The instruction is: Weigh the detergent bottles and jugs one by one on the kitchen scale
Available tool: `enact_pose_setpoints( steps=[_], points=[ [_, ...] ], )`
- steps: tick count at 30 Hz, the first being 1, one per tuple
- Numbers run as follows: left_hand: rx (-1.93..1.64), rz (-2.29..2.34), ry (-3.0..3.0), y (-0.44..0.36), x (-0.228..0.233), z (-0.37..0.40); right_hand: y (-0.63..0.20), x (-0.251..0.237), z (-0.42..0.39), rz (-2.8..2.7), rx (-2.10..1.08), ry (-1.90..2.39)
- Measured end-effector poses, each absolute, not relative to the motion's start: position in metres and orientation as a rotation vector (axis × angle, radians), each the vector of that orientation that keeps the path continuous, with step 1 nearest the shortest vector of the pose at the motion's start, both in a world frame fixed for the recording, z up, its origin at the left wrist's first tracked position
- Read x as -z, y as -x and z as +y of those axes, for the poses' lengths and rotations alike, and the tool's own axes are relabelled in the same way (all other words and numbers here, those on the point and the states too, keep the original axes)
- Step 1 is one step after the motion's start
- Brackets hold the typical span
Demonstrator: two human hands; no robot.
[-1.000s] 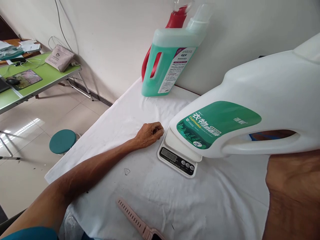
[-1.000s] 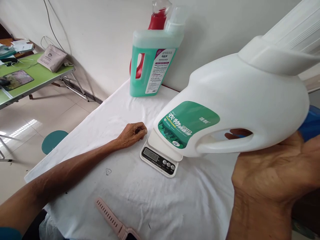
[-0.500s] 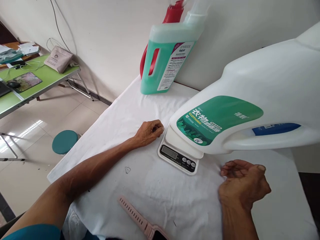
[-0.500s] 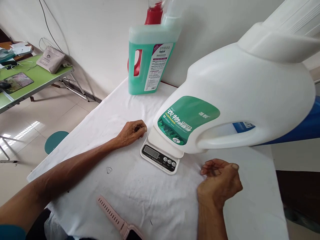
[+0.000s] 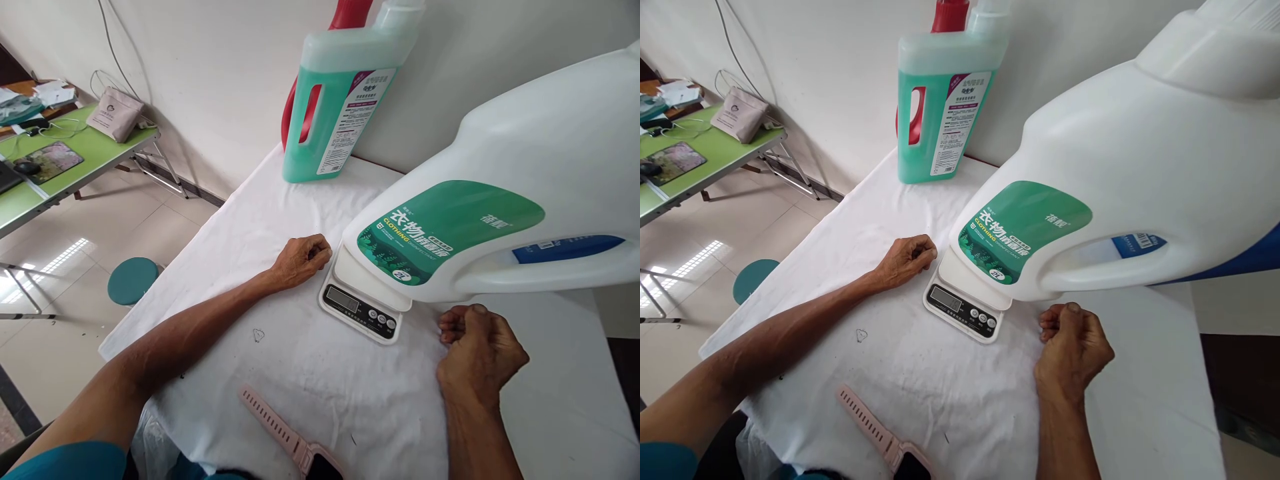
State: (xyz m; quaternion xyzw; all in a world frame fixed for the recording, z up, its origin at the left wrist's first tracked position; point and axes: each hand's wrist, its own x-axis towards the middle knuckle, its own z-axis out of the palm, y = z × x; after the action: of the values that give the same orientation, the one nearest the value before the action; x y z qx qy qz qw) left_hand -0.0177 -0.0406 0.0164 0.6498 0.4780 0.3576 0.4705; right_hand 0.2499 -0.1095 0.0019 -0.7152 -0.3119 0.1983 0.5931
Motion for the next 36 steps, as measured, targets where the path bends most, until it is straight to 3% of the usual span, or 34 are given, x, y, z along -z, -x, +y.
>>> enact_pose_setpoints(
  steps=[36],
  points=[
    [-0.891,1.153,-1.617,0.0173,-0.013,-0.0392,-0.2527,-0.0002,-0.1125,-0.845,-0.461,1.728]
  ],
)
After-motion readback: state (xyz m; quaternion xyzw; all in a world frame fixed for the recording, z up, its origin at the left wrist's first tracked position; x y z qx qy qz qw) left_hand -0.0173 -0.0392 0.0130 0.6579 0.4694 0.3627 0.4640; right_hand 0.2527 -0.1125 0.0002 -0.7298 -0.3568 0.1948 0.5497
